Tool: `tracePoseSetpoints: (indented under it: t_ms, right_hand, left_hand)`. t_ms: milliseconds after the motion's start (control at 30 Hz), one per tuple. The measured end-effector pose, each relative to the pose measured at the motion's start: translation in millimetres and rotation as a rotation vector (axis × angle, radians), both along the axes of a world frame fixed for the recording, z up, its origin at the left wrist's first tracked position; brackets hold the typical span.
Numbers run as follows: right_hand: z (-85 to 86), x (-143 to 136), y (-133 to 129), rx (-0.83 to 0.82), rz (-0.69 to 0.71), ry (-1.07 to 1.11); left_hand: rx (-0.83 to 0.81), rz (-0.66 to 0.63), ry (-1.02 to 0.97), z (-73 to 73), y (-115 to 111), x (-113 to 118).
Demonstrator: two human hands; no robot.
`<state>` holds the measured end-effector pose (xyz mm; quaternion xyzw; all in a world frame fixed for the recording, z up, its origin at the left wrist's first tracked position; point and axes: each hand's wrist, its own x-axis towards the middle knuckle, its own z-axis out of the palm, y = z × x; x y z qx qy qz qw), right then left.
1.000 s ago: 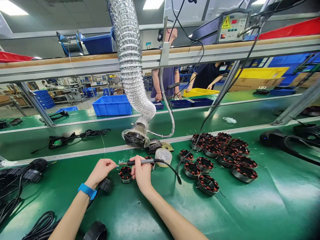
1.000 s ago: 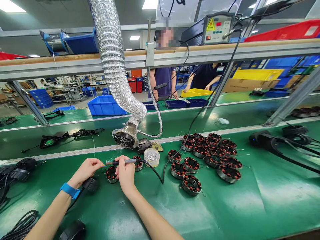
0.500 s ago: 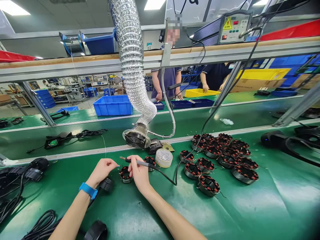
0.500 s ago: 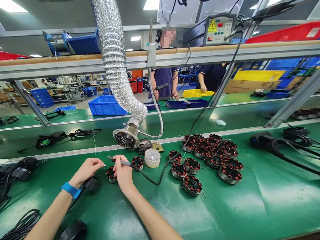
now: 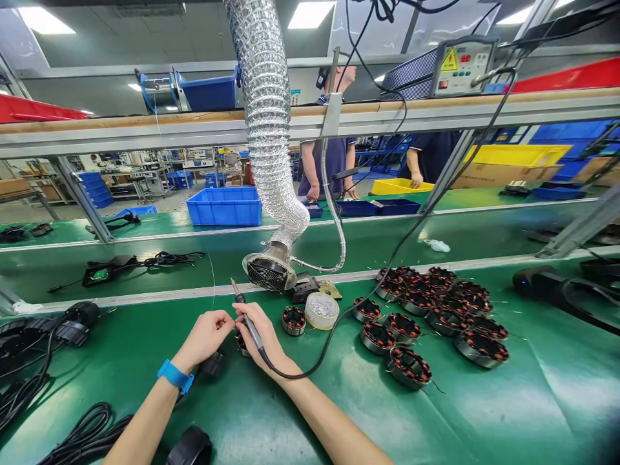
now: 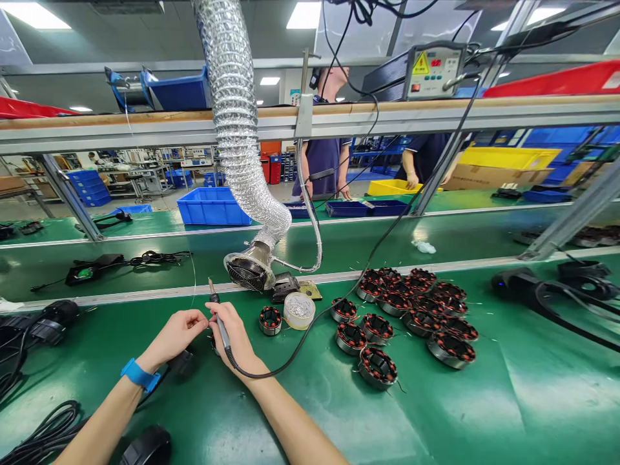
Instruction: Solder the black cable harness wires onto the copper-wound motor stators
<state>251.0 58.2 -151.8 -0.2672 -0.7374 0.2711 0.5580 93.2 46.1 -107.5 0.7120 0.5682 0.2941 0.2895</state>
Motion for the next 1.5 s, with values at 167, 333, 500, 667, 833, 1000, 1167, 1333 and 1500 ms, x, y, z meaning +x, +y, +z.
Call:
tracePoseSetpoints:
  t_ms: [167,333,500,667,833,1000,1167,1333,1500]
  right_hand:
    - [2.5,1,-2,0.052,-0.024,-0.056]
    - [0.8,2,-3,0.033,-0.055,-0.064]
    - [-2.3,-1,-4,0.039,-0.039,-0.085]
    - [-3.6,-2,-6,0.0,-0.036,-0.034]
    - [-5.1,-4,-7,-0.12,-0.003,0.057]
    - [-6.6,-11,-3,-0.218,0.004,0.096]
    - [-4.5,-11,-1,-0.189,-0.002,0.05]
    - [-5.5,-9,2,-0.215,0.011,0.053]
    - [-7.8,-9,0,-0.278,0.004,0.1]
  left_hand:
    - [-0.021,-0.036,0.029,5.5,-3,-4]
    - [-0.146,-0.029,-0.017,4.8,-1,-9]
    - [-0.283,0.009,-0.156,-0.2,3,-9]
    - [-0.293,0.056,-0.212,-4.1,6,-11]
    - [-0.275,0.079,-0.205,-4.9,7,-15]
    - [-0.239,0.087,-0.178,-5.3,7,-22]
    - [-0.227,0.069,-0.16,-1.2,5,-25]
    - [-0.241,0.052,-0.159,4.4,-1,-19]
    - [-0.202,0.023,-0.151,0.3,-3,-16]
